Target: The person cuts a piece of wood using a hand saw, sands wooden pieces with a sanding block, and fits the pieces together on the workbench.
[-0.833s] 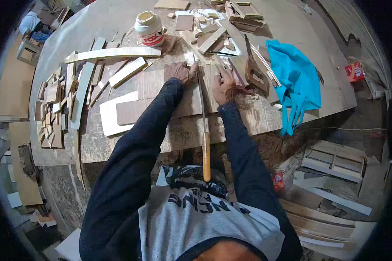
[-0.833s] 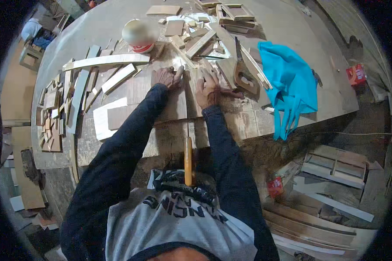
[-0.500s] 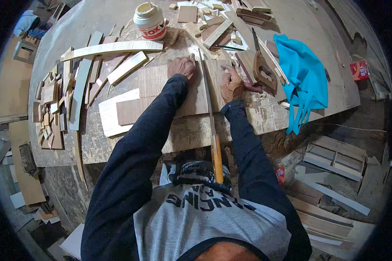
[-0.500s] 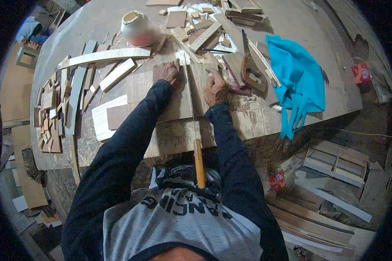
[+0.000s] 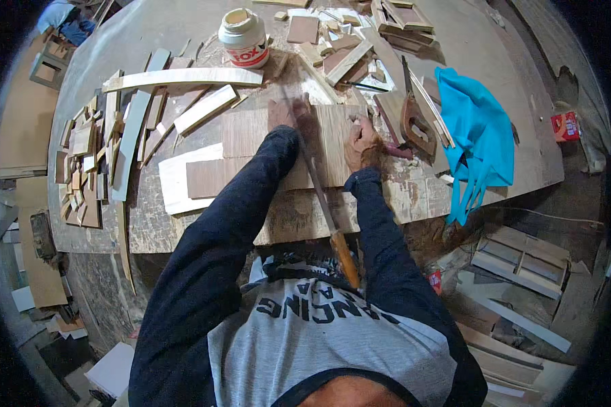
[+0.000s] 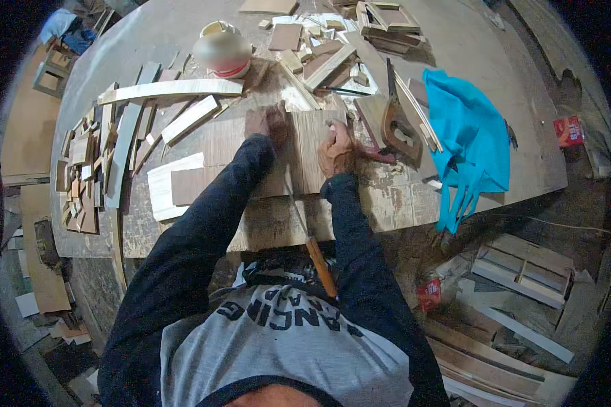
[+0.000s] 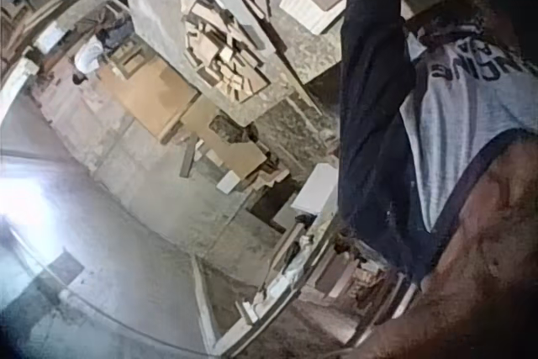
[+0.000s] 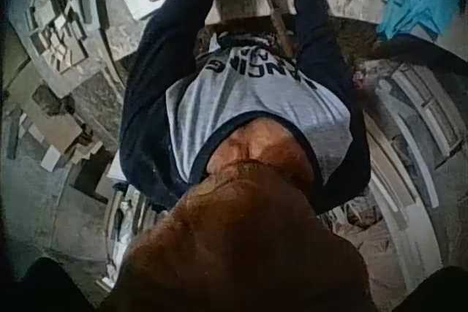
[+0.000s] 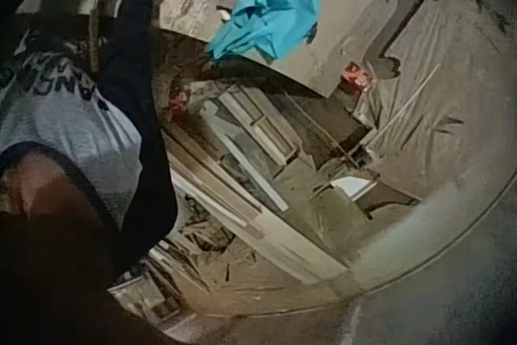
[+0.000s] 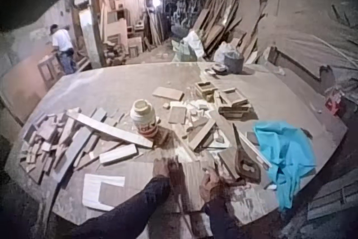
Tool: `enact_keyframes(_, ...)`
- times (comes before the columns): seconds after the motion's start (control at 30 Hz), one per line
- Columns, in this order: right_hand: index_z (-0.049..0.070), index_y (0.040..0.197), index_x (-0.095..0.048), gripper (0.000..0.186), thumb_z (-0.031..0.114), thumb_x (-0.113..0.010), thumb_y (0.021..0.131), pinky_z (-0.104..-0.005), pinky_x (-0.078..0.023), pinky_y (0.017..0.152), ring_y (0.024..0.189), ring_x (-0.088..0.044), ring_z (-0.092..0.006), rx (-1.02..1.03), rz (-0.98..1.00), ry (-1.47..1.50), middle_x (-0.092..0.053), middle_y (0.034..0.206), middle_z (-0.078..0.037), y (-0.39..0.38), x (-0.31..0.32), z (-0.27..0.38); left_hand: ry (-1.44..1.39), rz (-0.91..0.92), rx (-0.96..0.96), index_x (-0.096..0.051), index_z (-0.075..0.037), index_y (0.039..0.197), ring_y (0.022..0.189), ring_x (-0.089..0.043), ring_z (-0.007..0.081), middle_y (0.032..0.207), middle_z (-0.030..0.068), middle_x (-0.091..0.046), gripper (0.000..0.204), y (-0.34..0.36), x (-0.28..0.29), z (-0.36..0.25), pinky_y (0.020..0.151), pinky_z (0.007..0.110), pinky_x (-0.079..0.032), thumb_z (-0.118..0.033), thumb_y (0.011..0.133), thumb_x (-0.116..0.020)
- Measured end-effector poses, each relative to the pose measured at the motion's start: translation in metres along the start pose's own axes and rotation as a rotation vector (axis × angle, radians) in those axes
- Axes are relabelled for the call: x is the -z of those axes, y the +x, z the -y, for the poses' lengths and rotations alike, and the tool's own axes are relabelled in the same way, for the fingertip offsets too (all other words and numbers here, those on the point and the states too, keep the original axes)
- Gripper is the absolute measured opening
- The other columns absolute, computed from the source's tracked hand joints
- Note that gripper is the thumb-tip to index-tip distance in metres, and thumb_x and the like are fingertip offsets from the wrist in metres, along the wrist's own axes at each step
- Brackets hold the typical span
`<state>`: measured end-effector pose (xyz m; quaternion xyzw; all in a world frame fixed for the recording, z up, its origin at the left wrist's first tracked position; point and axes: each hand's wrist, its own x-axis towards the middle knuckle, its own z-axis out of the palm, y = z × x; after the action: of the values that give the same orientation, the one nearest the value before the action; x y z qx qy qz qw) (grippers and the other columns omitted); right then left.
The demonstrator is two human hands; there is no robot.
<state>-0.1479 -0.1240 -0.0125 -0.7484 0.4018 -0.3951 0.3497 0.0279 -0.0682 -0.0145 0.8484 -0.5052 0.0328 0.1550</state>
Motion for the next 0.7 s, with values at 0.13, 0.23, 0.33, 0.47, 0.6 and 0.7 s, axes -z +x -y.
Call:
enact_keyframes(0.13,0.000,0.111,-0.059,0.029,0.011,-0.043,0.090,-0.0335,-0.048,0.072,0.077,-0.062,-0.0250,0.183,0.004,-0.066,-0.066,0.092,-0.014,-0.003,-0.001,0.025,-0.292,-0.055,0.129,-0.062,-0.010,0.071,0.067,-0.059,0.0297,0.070,0.0126,-0.062,0.034,0.002,-0.065,0.050,0.069,0.048,-0.042,-0.030,0.092,-0.043)
enact_keyframes(0.23,-0.002,0.112,-0.058,0.030,0.013,-0.043,0.091,-0.0332,-0.047,0.076,0.083,-0.060,-0.0252,0.023,-0.064,0.137,-0.063,0.100,-0.015,-0.028,0.018,0.030,-0.505,-0.160,-0.064,-0.061,-0.006,0.074,0.067,-0.059,0.0325,0.069,0.0140,-0.061,0.034,-0.039,-0.089,0.039,0.064,0.050,-0.044,-0.026,0.093,-0.041)
enact_keyframes(0.33,-0.002,0.116,-0.056,0.034,0.018,-0.043,0.092,-0.0358,-0.043,0.086,0.097,-0.055,-0.0323,-0.007,0.180,0.042,-0.056,0.110,-0.020,-0.069,0.062,0.071,0.031,-0.064,-0.086,-0.062,-0.007,0.074,0.064,-0.060,0.0323,0.069,0.0135,-0.063,0.036,-0.008,0.021,-0.001,0.066,0.052,-0.041,-0.026,0.094,-0.039)
enact_keyframes(0.47,-0.001,0.118,-0.053,0.040,0.025,-0.051,0.088,-0.0417,-0.039,0.091,0.099,-0.051,-0.0357,0.009,0.358,-0.215,-0.053,0.108,-0.019,-0.108,0.118,0.095,-0.038,0.076,-0.033,-0.064,-0.008,0.076,0.062,-0.060,0.0317,0.067,0.0137,-0.063,0.032,-0.004,0.040,-0.004,0.066,0.048,-0.040,-0.024,0.093,-0.042)
enact_keyframes(0.6,0.002,0.118,-0.053,0.049,0.030,-0.061,0.079,-0.0487,-0.036,0.091,0.100,-0.050,-0.0354,0.066,0.534,-0.400,-0.052,0.108,-0.018,-0.122,0.135,0.080,-0.035,-0.178,-0.223,-0.062,-0.007,0.067,0.060,-0.059,0.0330,0.063,0.0137,-0.061,0.034,-0.013,0.028,0.009,0.062,0.046,-0.040,-0.022,0.092,-0.045)
enact_keyframes(0.7,0.002,0.113,-0.055,0.046,0.030,-0.065,0.078,-0.0489,-0.039,0.087,0.095,-0.053,-0.0355,0.108,0.507,-0.369,-0.055,0.100,-0.018,-0.127,0.138,0.067,-0.033,-0.212,-0.215,-0.063,-0.006,0.072,0.063,-0.059,0.0329,0.064,0.0142,-0.060,0.030,-0.012,0.022,0.011,0.060,0.045,-0.041,-0.022,0.091,-0.046)
